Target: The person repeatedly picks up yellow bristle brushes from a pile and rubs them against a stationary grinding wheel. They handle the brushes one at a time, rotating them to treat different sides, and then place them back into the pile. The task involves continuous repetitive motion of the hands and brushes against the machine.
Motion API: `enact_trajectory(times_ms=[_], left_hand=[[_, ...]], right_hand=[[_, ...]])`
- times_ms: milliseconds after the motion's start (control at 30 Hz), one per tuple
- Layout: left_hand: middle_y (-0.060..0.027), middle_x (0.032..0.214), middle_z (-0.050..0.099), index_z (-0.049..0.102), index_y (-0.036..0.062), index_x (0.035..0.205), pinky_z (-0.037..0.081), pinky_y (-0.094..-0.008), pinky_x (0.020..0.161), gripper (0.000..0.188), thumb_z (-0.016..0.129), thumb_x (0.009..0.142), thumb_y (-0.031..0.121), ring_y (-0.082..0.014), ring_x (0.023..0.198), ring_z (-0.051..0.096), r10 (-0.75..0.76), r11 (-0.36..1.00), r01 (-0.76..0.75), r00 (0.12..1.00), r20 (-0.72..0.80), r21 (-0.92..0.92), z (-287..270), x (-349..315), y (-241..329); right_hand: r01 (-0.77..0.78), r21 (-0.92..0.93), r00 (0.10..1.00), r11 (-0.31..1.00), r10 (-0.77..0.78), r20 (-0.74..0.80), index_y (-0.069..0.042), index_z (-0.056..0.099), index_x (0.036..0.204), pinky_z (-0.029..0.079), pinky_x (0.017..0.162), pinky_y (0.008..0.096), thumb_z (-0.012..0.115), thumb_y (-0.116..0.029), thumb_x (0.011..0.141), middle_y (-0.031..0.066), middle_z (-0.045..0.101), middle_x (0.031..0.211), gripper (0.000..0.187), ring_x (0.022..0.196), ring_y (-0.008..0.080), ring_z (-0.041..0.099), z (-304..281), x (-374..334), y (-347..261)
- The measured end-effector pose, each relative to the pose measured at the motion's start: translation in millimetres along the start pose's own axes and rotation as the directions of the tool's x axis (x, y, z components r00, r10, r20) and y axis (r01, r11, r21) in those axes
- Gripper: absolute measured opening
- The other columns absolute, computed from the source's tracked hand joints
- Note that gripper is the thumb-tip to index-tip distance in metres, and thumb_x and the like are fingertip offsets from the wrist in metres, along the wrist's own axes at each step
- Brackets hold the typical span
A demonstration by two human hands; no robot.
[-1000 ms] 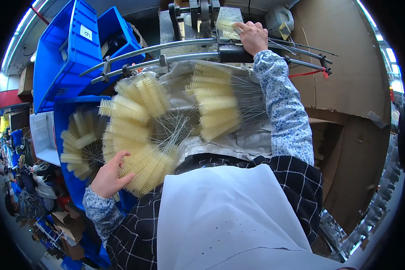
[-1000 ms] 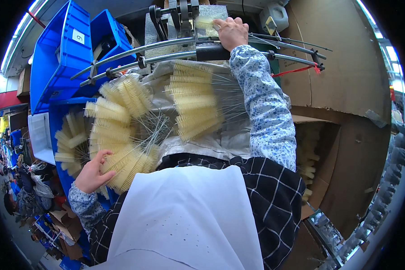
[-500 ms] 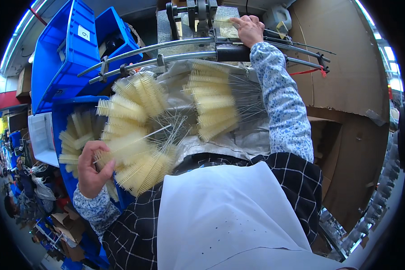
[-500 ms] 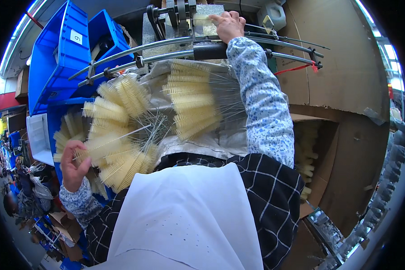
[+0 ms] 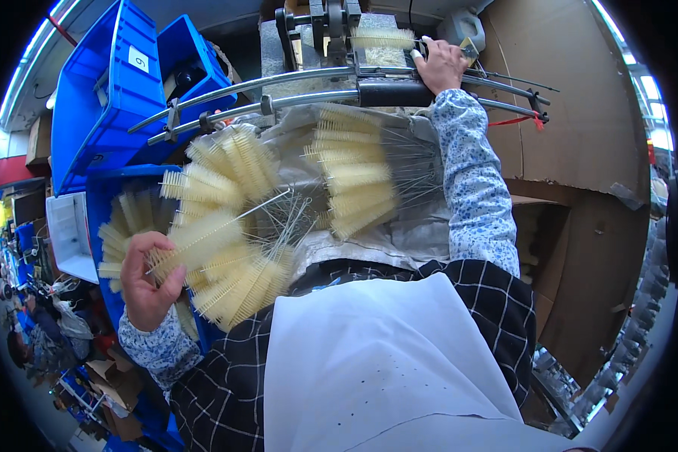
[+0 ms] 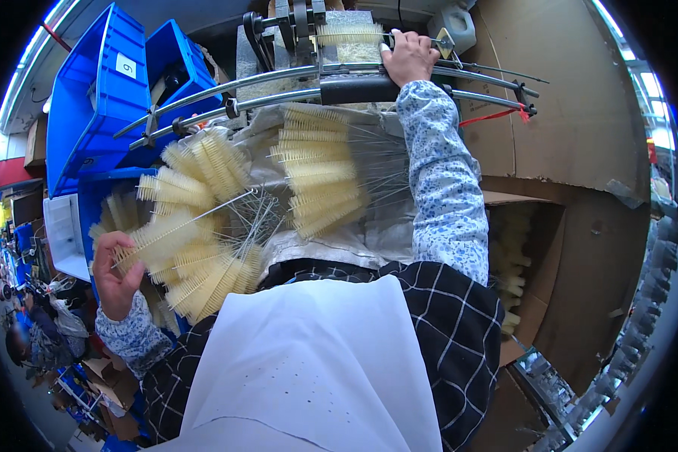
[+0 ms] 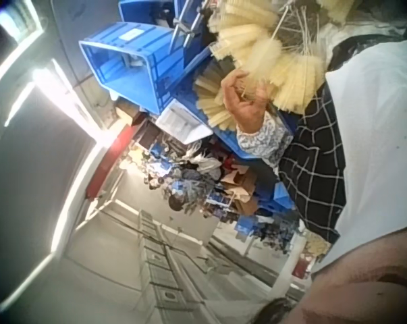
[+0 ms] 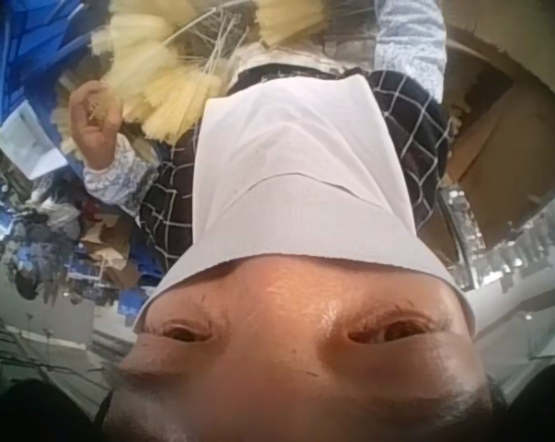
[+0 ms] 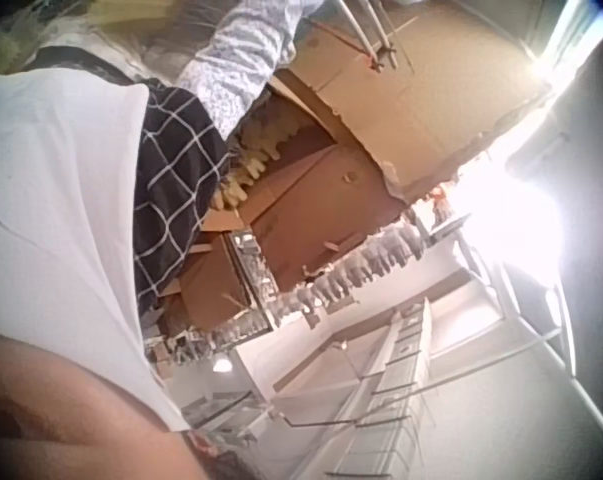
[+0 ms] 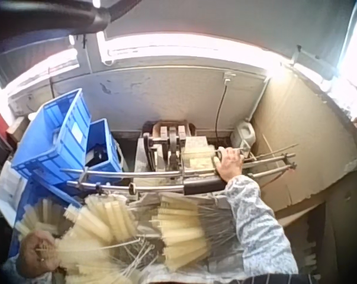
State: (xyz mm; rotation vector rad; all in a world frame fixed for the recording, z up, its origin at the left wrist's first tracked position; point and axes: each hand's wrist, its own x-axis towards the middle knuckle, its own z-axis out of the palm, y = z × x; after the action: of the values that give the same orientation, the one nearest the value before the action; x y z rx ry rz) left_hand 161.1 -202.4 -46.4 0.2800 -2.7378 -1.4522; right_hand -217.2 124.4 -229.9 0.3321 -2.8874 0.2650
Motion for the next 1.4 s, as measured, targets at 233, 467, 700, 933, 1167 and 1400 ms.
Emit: enact_trajectory(times_ms=[233, 467, 700, 933, 1167, 1400], left_hand=[[-0.0045, 0.089, 0.044, 0.047, 0.0029, 0.093, 0.035, -0.0237, 0.075, 0.031, 0.059, 0.066, 0.01, -0.0119, 0.08, 0.043, 0.006, 0.999, -0.007, 1.0, -0.018, -0.042, -4, 1, -3], [-0.004, 0.089, 0.045, 0.047, 0.0026, 0.093, 0.035, -0.0241, 0.075, 0.031, 0.058, 0.065, 0.01, -0.0115, 0.082, 0.043, -0.032, 0.997, 0.027, 0.997, -0.077, -0.067, -11, -6, -1], [-0.0043, 0.089, 0.045, 0.047, 0.0031, 0.092, 0.035, -0.0244, 0.074, 0.03, 0.058, 0.065, 0.011, -0.0117, 0.08, 0.043, 0.005, 0.998, -0.009, 0.998, -0.069, -0.057, -6, 1, 0], [-0.0044, 0.088, 0.044, 0.046, 0.0033, 0.092, 0.035, -0.0246, 0.074, 0.028, 0.057, 0.067, 0.011, -0.0117, 0.079, 0.042, 0.026, 0.998, -0.03, 0.998, -0.065, -0.062, -2, 5, 3], [-0.0053, 0.088, 0.044, 0.045, 0.0034, 0.093, 0.033, -0.0248, 0.074, 0.026, 0.055, 0.071, 0.012, -0.0123, 0.079, 0.042, 0.043, 0.992, -0.061, 0.987, -0.157, -0.112, -5, 1, -6], [-0.0063, 0.09, 0.044, 0.044, 0.0037, 0.093, 0.033, -0.0255, 0.073, 0.025, 0.054, 0.072, 0.012, -0.0127, 0.079, 0.041, 0.091, 0.993, -0.104, 0.978, -0.19, -0.062, -4, -1, -8]], right_hand=[[0.058, 0.135, 0.991, 0.989, -0.041, -0.124, -0.012, 0.058, 0.107, 0.04, 0.082, 0.0421, 0.056, -0.02, 0.075, 0.0062, 0.059, 0.102, 0.033, 0.096, 0.0247, 0.054, 17, -2, 1], [0.075, 0.116, 0.989, 0.99, -0.059, -0.134, -0.009, 0.059, 0.1, 0.04, 0.079, 0.0428, 0.055, -0.014, 0.073, 0.0076, 0.059, 0.098, 0.027, 0.095, 0.0246, 0.054, 17, -9, -44], [0.032, 0.112, 0.999, 0.993, -0.029, -0.03, -0.009, 0.059, 0.096, 0.039, 0.079, 0.0441, 0.054, -0.016, 0.076, 0.0056, 0.059, 0.096, 0.022, 0.095, 0.0241, 0.054, 17, -17, -117], [0.041, 0.121, 0.999, 0.992, -0.039, -0.026, -0.009, 0.058, 0.099, 0.037, 0.082, 0.0438, 0.053, -0.015, 0.075, 0.005, 0.059, 0.098, 0.025, 0.097, 0.0232, 0.053, 17, -19, -123], [0.051, 0.053, 0.998, 0.997, -0.048, -0.052, -0.012, 0.06, 0.098, 0.04, 0.08, 0.0424, 0.054, -0.013, 0.075, 0.0035, 0.059, 0.098, 0.024, 0.094, 0.0225, 0.055, 6, -12, -54], [0.113, 0.253, 0.988, 0.961, -0.135, 0.072, -0.014, 0.062, 0.098, 0.045, 0.075, 0.0427, 0.054, -0.023, 0.077, 0.0107, 0.062, 0.092, 0.025, 0.086, 0.0303, 0.058, 7, 29, 47]])
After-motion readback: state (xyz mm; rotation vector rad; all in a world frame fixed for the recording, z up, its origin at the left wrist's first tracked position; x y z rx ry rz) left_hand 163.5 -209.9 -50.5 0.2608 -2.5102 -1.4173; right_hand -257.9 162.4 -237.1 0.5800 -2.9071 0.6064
